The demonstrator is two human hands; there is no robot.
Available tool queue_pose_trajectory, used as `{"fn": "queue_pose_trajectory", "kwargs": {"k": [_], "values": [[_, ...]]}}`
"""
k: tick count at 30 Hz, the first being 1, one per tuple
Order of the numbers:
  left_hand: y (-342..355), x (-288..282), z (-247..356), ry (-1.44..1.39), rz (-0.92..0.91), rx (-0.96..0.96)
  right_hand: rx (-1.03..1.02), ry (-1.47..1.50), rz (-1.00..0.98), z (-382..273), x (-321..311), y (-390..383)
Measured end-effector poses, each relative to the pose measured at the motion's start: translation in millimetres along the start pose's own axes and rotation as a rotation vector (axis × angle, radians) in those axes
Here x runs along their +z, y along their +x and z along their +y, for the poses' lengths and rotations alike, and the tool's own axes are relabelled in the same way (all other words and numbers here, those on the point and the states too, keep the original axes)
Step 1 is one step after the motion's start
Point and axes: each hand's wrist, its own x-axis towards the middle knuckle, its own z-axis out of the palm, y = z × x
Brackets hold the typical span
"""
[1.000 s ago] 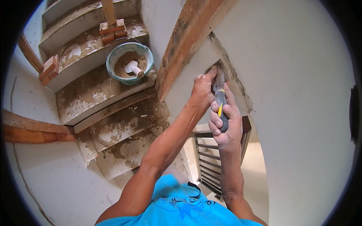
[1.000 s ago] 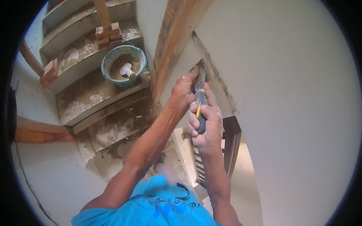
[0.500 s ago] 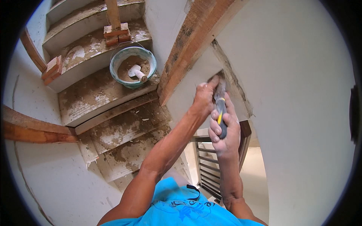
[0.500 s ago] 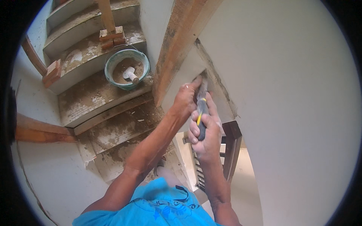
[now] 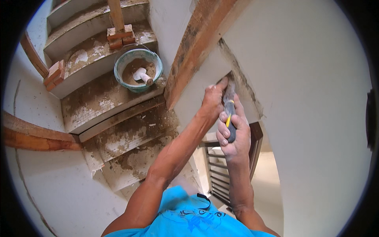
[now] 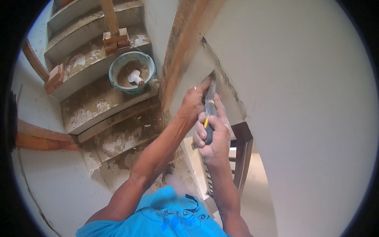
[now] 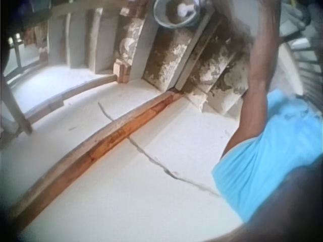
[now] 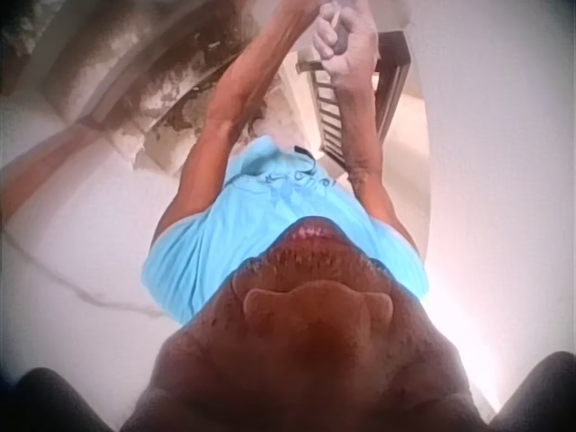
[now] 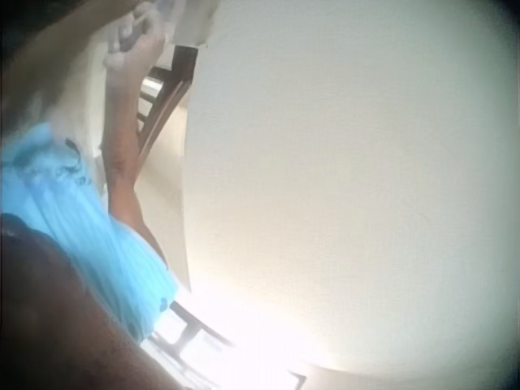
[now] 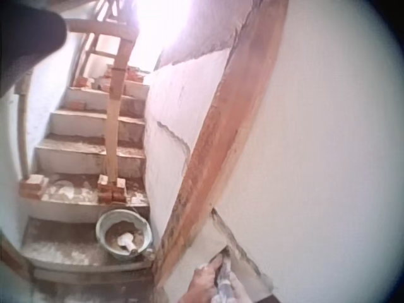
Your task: The person uses a putty knife to scrape old material and apply filler to a gap between a wooden beam and a wall next to a staircase.
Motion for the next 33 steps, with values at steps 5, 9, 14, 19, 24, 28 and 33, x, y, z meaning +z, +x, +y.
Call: {"fn": "queue_pose_trajectory", "kwargs": {"k": [5, 9, 14, 19, 24, 28, 33], "values": [[2, -3, -3, 0.019, 0.042, -0.031, 0.007, 0.001, -0.042, 0, -9, -1], [8, -1, 1, 0.235, -0.032, 0.168, 0.002, -0.018, -0.061, -9, 3, 13], [12, -7, 4, 0.035, 0.008, -0.014, -0.004, -0.061, -0.018, 1, -3, 7], [12, 12, 11, 0.035, 0.055, 0.032, 0.009, -0.009, -0.056, -8, -1, 18], [12, -6, 7, 0.069, 0.025, 0.036, 0.021, 0.002, -0.049, 0, -2, 11], [1, 16, 4, 0.065, 0.08, 0.161, 0.0, 0.002, -0.042, -1, -3, 8], [9, -6, 12, 0.129, 0.055, -0.009, 0.004, 0.005, -0.04, 4, -3, 7]]}}
